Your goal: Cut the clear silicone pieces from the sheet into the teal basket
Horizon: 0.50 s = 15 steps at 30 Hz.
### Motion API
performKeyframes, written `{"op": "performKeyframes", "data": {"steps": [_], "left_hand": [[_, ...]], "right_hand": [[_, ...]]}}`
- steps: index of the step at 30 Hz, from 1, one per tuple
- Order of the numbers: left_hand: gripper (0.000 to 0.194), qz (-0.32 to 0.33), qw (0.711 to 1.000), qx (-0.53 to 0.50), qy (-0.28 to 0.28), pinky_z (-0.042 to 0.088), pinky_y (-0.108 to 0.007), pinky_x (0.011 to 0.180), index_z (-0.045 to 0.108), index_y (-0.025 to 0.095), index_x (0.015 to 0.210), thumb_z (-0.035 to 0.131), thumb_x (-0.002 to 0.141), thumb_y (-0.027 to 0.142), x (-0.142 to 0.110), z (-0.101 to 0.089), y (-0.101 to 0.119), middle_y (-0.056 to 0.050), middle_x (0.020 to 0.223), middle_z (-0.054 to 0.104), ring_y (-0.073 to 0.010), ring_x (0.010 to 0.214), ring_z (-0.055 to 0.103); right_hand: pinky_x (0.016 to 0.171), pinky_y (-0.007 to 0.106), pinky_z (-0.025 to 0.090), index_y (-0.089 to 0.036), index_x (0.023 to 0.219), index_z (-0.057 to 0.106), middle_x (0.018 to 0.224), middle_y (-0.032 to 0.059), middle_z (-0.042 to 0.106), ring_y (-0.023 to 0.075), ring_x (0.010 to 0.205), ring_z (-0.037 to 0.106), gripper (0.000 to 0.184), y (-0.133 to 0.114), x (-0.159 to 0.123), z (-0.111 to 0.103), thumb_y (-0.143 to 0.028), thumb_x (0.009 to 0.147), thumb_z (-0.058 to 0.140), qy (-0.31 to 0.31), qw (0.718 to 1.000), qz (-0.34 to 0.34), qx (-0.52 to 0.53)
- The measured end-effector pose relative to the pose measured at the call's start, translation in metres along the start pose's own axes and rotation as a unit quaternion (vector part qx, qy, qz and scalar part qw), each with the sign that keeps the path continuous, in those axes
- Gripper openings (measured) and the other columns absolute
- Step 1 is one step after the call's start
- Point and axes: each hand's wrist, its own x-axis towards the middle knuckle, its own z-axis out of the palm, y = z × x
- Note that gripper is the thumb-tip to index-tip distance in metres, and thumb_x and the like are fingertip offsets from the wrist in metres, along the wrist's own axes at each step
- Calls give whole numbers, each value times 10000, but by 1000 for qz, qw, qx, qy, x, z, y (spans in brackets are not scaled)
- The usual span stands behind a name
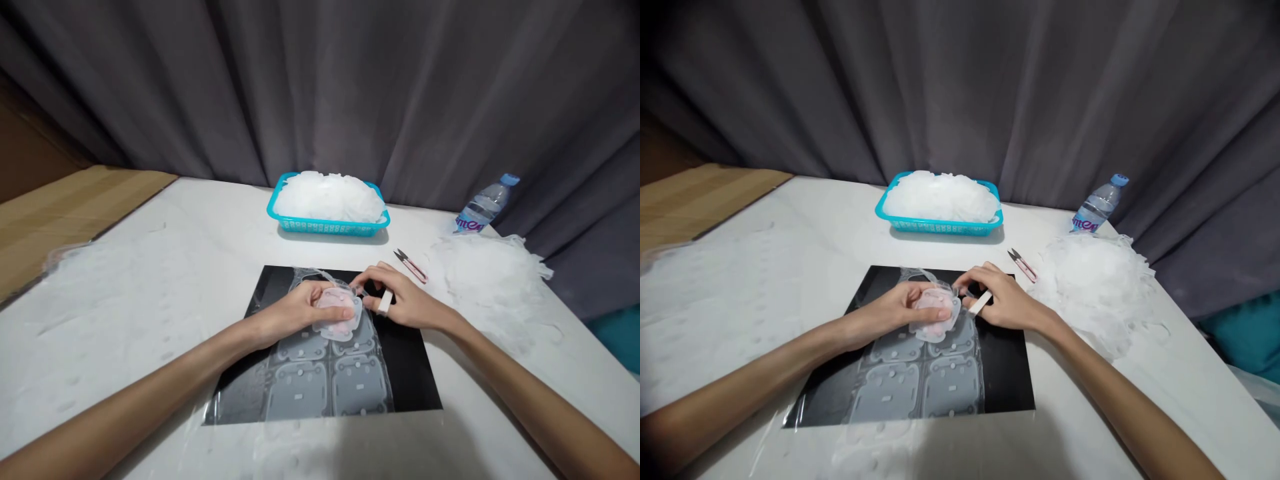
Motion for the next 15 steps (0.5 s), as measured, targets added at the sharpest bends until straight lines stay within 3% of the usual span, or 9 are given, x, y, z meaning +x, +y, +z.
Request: {"op": "performKeyframes", "data": {"steps": [2,5,8,11,15], "left_hand": [[401,23,998,48,21,380,-224,560,709,159,972,772,883,545,0,4,1,6,759,634,-121,619,528],[442,53,992,109,33,318,-233,536,671,167,887,660,947,605,1,8,1,36,678,511,-115,584,428],[450,68,988,139,30,340,-239,558,680,171,944,616,972,615,1,8,-3,36,701,494,-125,605,429],[463,75,976,198,60,262,-242,511,726,167,1042,649,950,615,0,9,-5,56,647,431,-119,558,354],[472,69,980,179,49,251,-241,506,764,148,1051,669,937,596,0,12,-4,38,638,517,-107,530,365]], "right_hand": [[888,356,492,-214,1234,693,1110,59,748,211,999,623,261,-3,1,-6,-267,989,618,-7,996,22,91],[918,353,499,-190,1185,716,1053,61,754,210,1027,664,276,-6,6,-6,-364,1055,544,-1,985,58,161],[865,328,490,-189,1038,754,1004,50,759,194,951,660,255,-11,10,-1,-371,1046,575,8,990,67,123],[836,314,466,-204,972,773,949,30,752,185,916,627,136,-17,15,3,-303,982,680,29,995,53,80],[792,294,446,-198,926,786,867,16,724,174,877,607,41,-19,16,6,-217,900,760,22,995,45,84]]}}
